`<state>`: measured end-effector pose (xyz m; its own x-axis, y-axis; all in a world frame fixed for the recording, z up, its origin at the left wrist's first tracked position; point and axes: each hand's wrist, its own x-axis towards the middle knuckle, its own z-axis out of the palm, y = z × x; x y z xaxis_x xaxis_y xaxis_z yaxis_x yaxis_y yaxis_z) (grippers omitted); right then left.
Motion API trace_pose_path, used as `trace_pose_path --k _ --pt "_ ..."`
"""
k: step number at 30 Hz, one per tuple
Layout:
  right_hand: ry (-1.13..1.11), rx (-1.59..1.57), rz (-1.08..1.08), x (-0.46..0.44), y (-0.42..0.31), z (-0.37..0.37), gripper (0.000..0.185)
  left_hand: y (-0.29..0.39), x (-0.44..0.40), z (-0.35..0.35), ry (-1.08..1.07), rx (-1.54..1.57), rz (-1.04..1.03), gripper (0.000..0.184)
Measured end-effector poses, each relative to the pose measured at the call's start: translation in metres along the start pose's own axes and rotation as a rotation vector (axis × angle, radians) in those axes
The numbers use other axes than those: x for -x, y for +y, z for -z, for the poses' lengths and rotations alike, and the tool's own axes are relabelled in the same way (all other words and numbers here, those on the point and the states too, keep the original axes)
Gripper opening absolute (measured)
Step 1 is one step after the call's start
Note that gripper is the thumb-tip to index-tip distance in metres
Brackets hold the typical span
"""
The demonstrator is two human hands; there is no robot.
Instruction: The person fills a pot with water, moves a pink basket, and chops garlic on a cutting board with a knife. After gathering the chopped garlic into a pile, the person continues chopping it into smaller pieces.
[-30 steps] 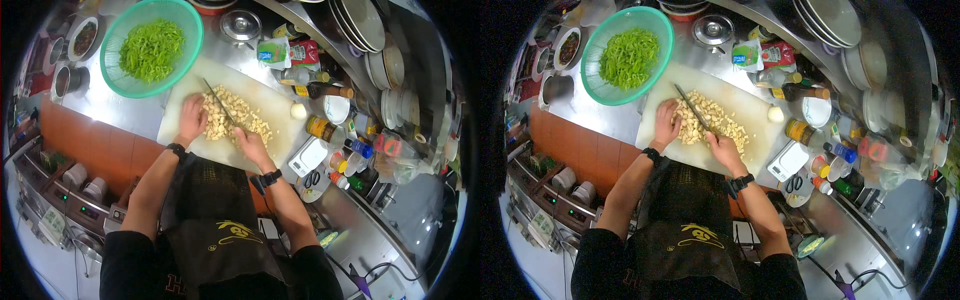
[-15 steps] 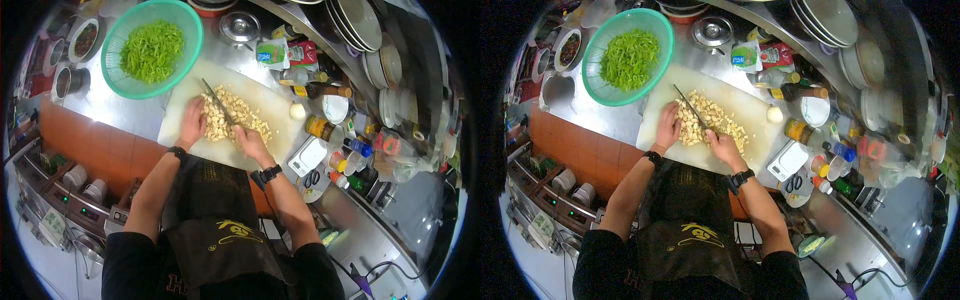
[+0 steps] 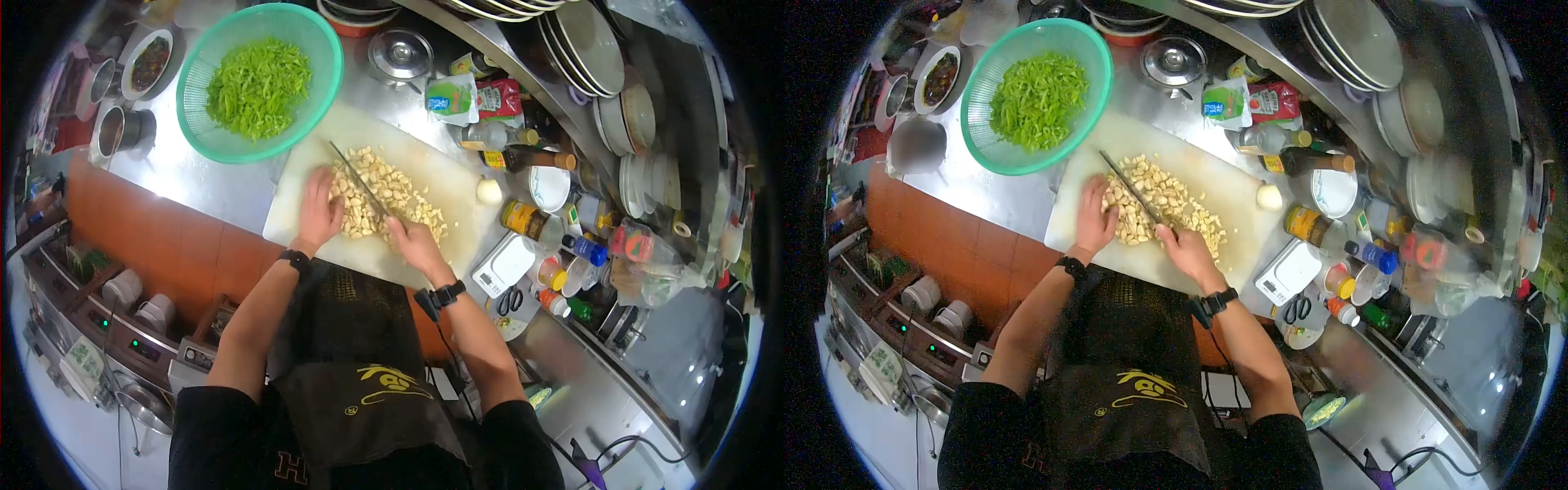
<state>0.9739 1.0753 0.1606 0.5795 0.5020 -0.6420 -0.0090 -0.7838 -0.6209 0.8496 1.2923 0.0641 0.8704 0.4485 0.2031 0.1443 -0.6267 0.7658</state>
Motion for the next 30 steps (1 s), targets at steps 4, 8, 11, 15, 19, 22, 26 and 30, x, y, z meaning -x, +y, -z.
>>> trace_pose_path --k 4,8,11,15,19,22,26,30 --pt "-0.073 0.062 -0.058 0.004 0.005 -0.003 0.070 -0.002 0.021 0.001 -0.023 -0.006 0.013 0.075" --pt "-0.142 0.039 -0.163 -0.009 -0.002 0.000 0.071 0.013 0.027 0.007 -0.098 -0.104 -0.020 0.101" --pt "-0.079 0.047 -0.054 -0.002 -0.001 0.004 0.072 0.025 0.033 0.005 -0.136 -0.199 -0.062 0.120" --pt "-0.073 0.100 0.034 0.009 -0.014 0.002 0.073 0.022 0.049 -0.003 -0.119 -0.193 -0.021 0.128" --pt "-0.076 0.134 -0.007 -0.011 0.007 -0.011 0.072 0.016 0.045 -0.001 -0.075 -0.201 0.009 0.129" --pt "-0.069 0.065 0.013 -0.007 0.005 -0.001 0.068 0.018 0.046 0.005 -0.111 -0.184 0.050 0.127" --pt "-0.132 0.113 0.028 0.003 0.009 -0.006 0.066 0.017 0.050 0.009 -0.075 -0.165 0.084 0.123" --pt "-0.129 0.088 -0.023 -0.007 0.005 -0.005 0.067 0.014 0.048 0.009 -0.025 -0.162 0.078 0.118"
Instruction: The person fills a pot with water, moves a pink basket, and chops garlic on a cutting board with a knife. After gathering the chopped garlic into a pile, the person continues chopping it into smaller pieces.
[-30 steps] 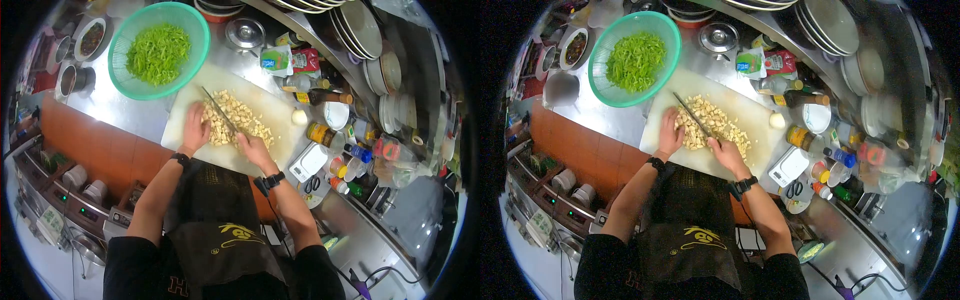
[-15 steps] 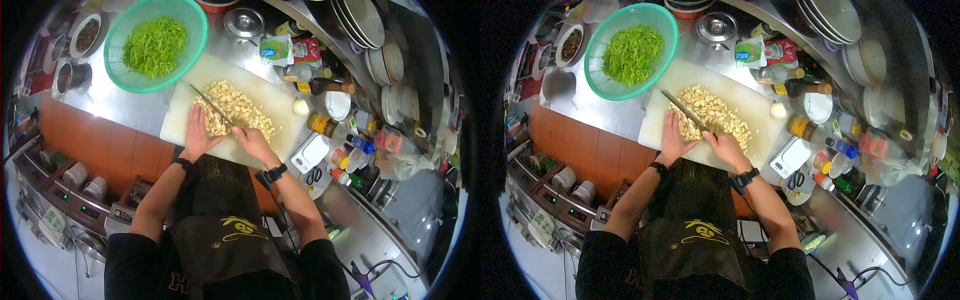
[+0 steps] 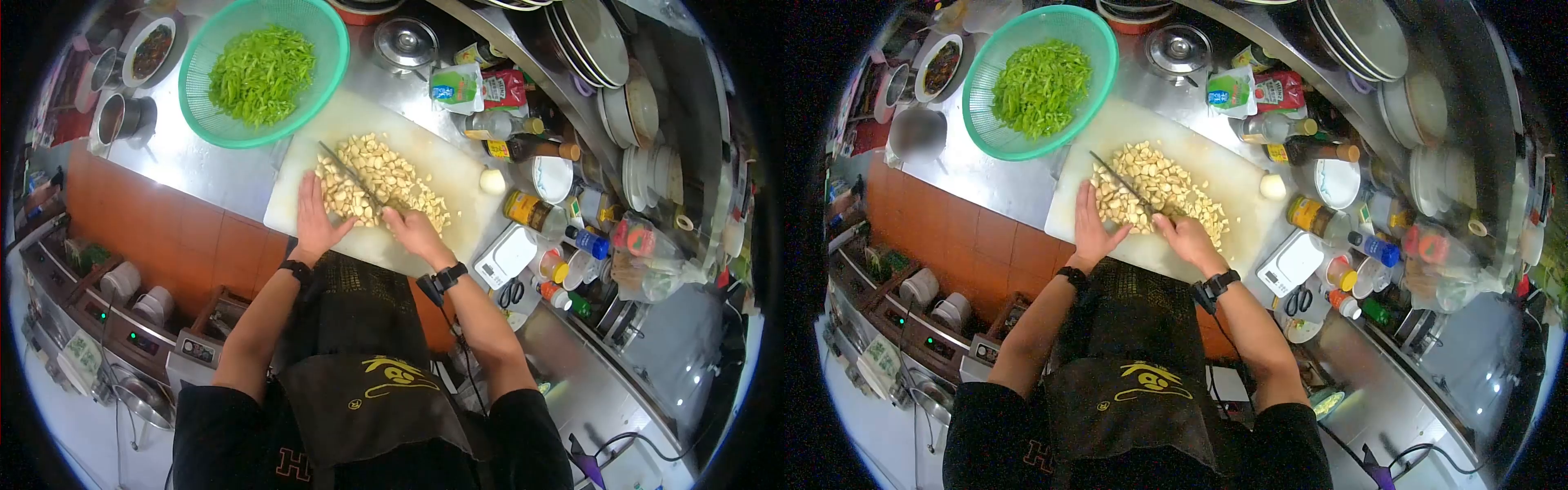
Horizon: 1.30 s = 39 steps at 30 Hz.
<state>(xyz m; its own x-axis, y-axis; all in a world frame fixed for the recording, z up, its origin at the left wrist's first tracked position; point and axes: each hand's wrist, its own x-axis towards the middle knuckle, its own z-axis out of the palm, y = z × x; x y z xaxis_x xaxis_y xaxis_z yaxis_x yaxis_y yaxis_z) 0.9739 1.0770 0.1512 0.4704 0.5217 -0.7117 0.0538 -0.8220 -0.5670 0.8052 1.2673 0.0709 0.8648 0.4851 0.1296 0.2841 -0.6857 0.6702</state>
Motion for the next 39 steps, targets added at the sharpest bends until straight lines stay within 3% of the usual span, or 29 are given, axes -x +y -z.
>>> trace_pose_path --k 3,8,13,18,23,26,27,31,34,35,39 --pt "-0.039 -0.055 -0.088 0.011 -0.021 0.015 0.065 0.002 -0.008 0.002 -0.026 -0.026 -0.017 0.116" --pt "0.004 0.051 0.084 0.014 -0.001 -0.002 0.065 0.000 -0.004 0.000 -0.080 -0.057 -0.073 0.115" --pt "-0.023 -0.034 -0.046 -0.004 -0.005 -0.002 0.065 0.007 0.017 0.007 -0.116 -0.049 -0.042 0.126" --pt "0.016 0.056 0.090 0.010 -0.018 0.005 0.066 0.015 0.023 -0.004 -0.193 -0.102 -0.033 0.135" --pt "0.005 0.136 0.119 -0.006 -0.001 -0.010 0.064 0.005 0.027 -0.008 -0.109 -0.032 -0.053 0.132" --pt "-0.125 -0.044 -0.137 0.012 -0.044 0.015 0.062 0.008 0.027 0.005 -0.075 -0.133 0.007 0.133" --pt "-0.023 0.110 0.103 0.005 -0.023 0.010 0.062 0.004 0.026 0.004 -0.060 -0.148 0.029 0.135" --pt "-0.011 0.024 0.069 0.015 -0.017 0.015 0.067 0.004 0.011 0.003 -0.085 -0.156 0.016 0.136" --pt "-0.062 0.065 -0.031 0.001 -0.014 0.014 0.059 0.007 0.005 -0.003 -0.105 -0.184 0.031 0.136" --pt "0.003 0.033 0.055 -0.003 -0.005 0.008 0.064 0.008 0.004 -0.003 -0.116 -0.185 0.032 0.136" --pt "-0.034 0.093 -0.025 0.004 -0.022 0.019 0.068 0.011 0.008 0.003 -0.106 -0.149 0.013 0.136"
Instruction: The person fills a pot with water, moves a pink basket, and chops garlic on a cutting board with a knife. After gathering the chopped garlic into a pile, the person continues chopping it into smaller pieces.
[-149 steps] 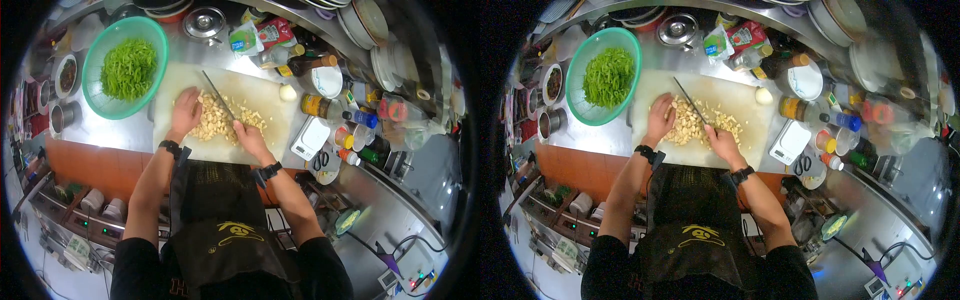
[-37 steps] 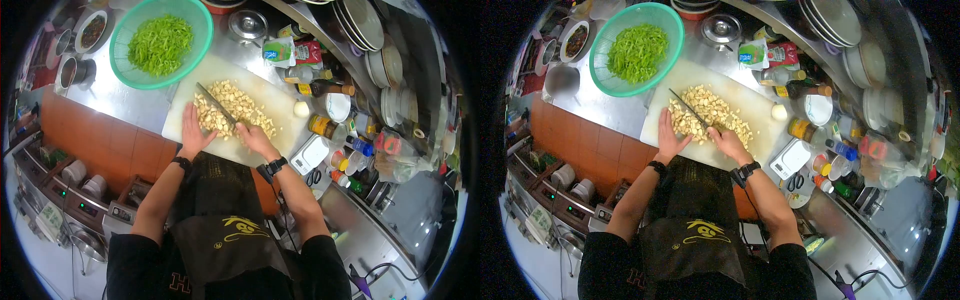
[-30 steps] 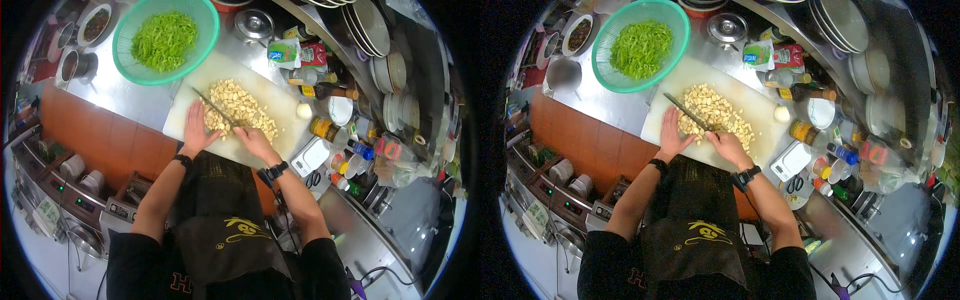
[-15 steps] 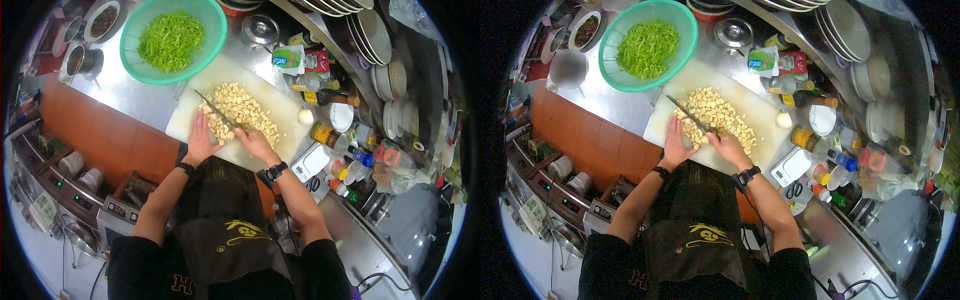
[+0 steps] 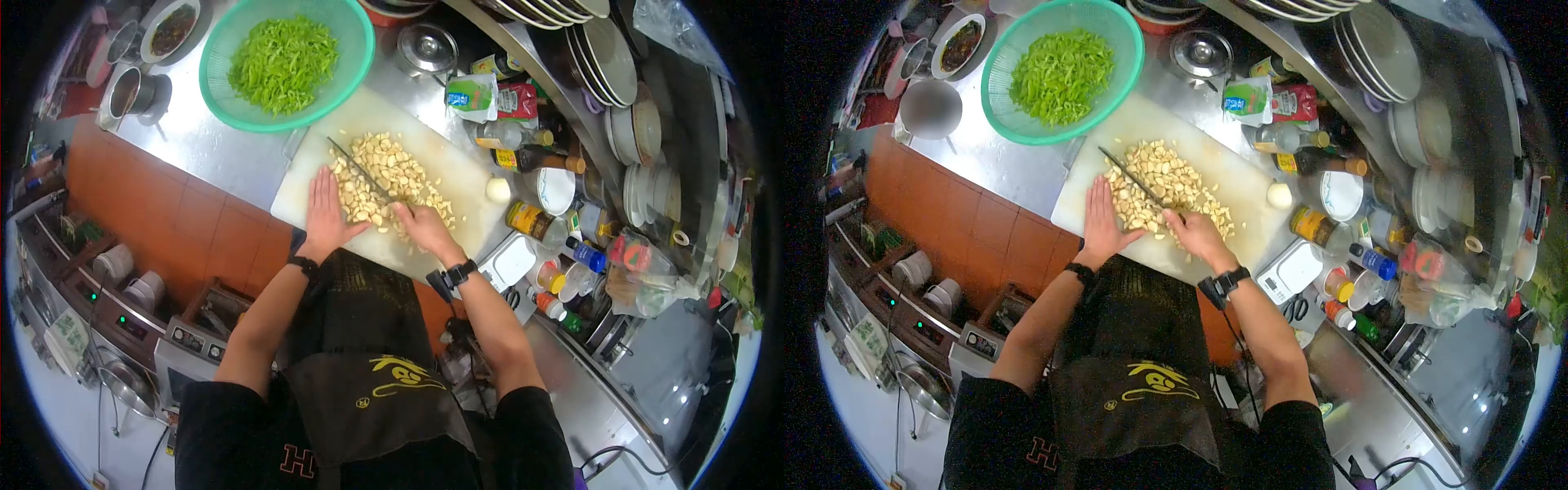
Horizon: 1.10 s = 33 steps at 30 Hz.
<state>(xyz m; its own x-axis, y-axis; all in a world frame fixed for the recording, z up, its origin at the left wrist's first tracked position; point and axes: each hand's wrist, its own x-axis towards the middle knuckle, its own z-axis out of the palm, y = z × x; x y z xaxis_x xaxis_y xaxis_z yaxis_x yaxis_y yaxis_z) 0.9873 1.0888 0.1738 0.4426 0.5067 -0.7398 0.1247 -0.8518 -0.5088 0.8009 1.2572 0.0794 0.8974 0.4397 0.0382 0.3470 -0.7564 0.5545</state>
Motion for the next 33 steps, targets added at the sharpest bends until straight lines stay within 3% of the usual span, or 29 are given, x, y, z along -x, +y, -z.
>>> trace_pose_path --k 2,11,17,20,23,28,31,33 --pt "0.043 0.007 0.053 0.004 0.002 -0.001 0.075 -0.002 0.003 0.005 -0.002 0.015 0.004 0.136" --pt "0.079 -0.015 0.058 -0.001 0.003 -0.006 0.072 -0.006 -0.007 -0.002 0.046 0.061 -0.005 0.138" --pt "0.005 0.030 -0.007 -0.006 0.021 0.008 0.076 -0.002 -0.022 -0.008 0.011 0.082 0.009 0.137" --pt "0.122 0.032 0.096 -0.014 0.034 -0.007 0.080 0.002 -0.028 -0.009 0.044 0.065 -0.007 0.137" --pt "0.008 0.053 -0.036 -0.005 0.022 0.011 0.080 0.001 -0.028 -0.009 0.067 0.071 -0.037 0.137" --pt "0.120 -0.098 0.131 -0.002 0.023 0.015 0.074 0.001 -0.029 -0.009 0.070 0.088 -0.051 0.131" --pt "0.047 0.034 0.025 -0.017 0.027 0.010 0.075 0.001 -0.032 -0.007 0.091 0.068 -0.062 0.128" --pt "0.072 -0.067 0.061 -0.004 0.026 0.011 0.078 0.001 -0.034 -0.007 0.101 0.067 -0.067 0.126"
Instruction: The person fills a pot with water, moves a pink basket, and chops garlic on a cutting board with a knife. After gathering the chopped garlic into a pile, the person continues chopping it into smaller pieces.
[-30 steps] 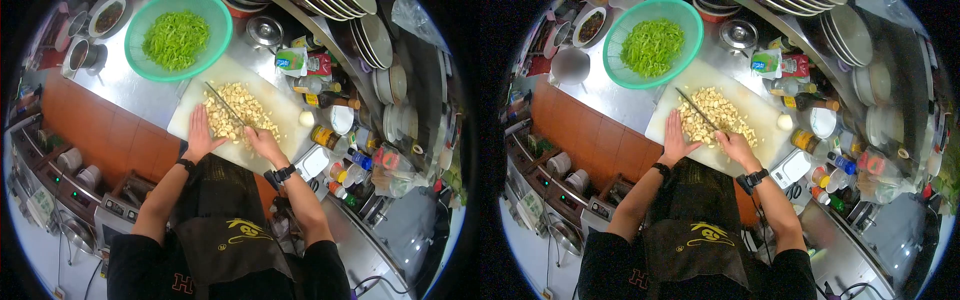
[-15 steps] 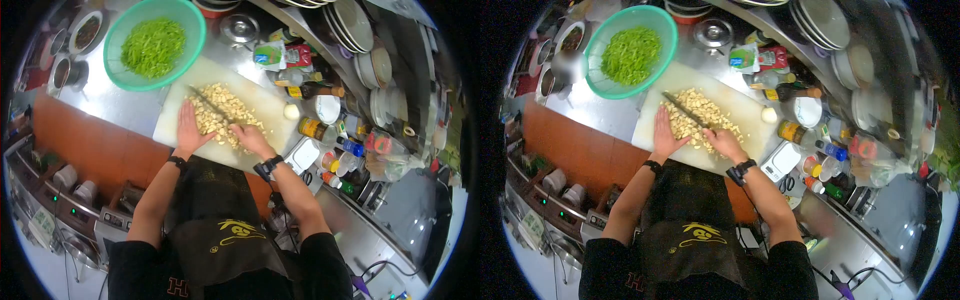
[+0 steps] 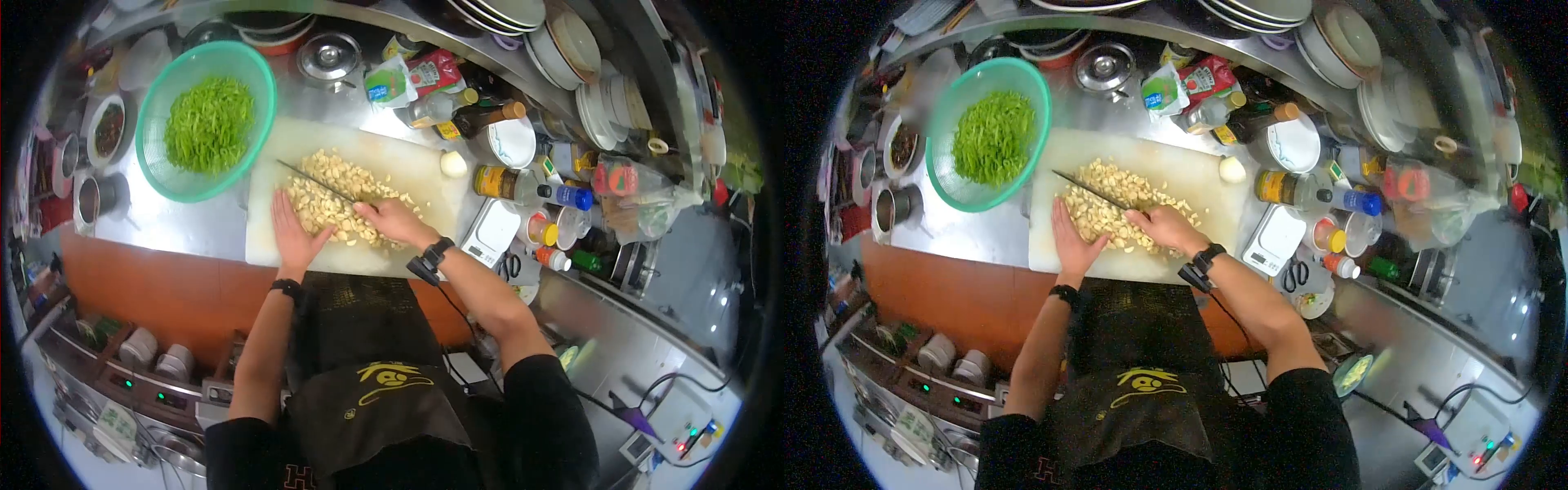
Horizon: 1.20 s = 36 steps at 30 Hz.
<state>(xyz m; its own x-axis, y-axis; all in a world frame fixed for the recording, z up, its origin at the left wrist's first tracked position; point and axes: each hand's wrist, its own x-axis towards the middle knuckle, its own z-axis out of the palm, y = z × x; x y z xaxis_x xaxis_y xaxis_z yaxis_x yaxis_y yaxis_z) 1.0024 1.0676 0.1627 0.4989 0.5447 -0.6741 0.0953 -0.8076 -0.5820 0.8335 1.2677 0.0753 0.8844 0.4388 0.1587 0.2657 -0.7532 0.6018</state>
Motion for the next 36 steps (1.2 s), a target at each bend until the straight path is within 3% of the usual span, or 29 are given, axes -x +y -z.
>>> trace_pose_path --k 5,8,12,16,17,20,21,24,30,32,36 --pt "-0.067 0.079 -0.059 0.003 -0.008 0.031 0.085 -0.004 -0.007 0.009 0.051 0.125 0.065 0.114" --pt "0.055 0.105 0.078 -0.018 0.027 0.007 0.086 -0.006 -0.016 0.010 0.088 0.148 0.076 0.104" --pt "0.000 0.052 0.059 0.000 0.007 0.028 0.086 0.009 -0.045 0.041 0.164 0.219 0.040 0.092" --pt "-0.019 0.176 0.088 0.003 0.004 0.049 0.090 0.023 -0.108 0.082 -0.032 -0.052 -0.302 0.078" --pt "-0.021 0.204 0.105 -0.004 0.008 0.050 0.091 0.038 -0.131 0.094 -0.142 -0.123 -0.410 0.061" --pt "-0.040 0.244 0.115 -0.029 0.017 0.053 0.094 0.019 -0.163 0.073 -0.415 -0.274 -0.541 0.043" --pt "-0.061 0.229 0.108 -0.034 0.021 0.052 0.094 0.008 -0.167 0.062 -0.437 -0.323 -0.593 0.025" --pt "-0.059 0.183 0.102 -0.031 0.010 0.062 0.092 -0.011 -0.178 0.045 -0.465 -0.430 -0.727 0.016" --pt "-0.041 0.329 0.117 -0.020 -0.016 0.073 0.086 -0.021 -0.174 0.052 -0.440 -0.410 -0.754 0.012" --pt "-0.042 0.352 0.091 -0.009 -0.025 0.077 0.086 -0.012 -0.170 0.054 -0.529 -0.392 -0.649 0.009" --pt "-0.016 0.267 0.157 -0.026 0.007 0.088 0.081 -0.002 -0.177 0.044 -0.498 -0.380 -0.690 0.006"
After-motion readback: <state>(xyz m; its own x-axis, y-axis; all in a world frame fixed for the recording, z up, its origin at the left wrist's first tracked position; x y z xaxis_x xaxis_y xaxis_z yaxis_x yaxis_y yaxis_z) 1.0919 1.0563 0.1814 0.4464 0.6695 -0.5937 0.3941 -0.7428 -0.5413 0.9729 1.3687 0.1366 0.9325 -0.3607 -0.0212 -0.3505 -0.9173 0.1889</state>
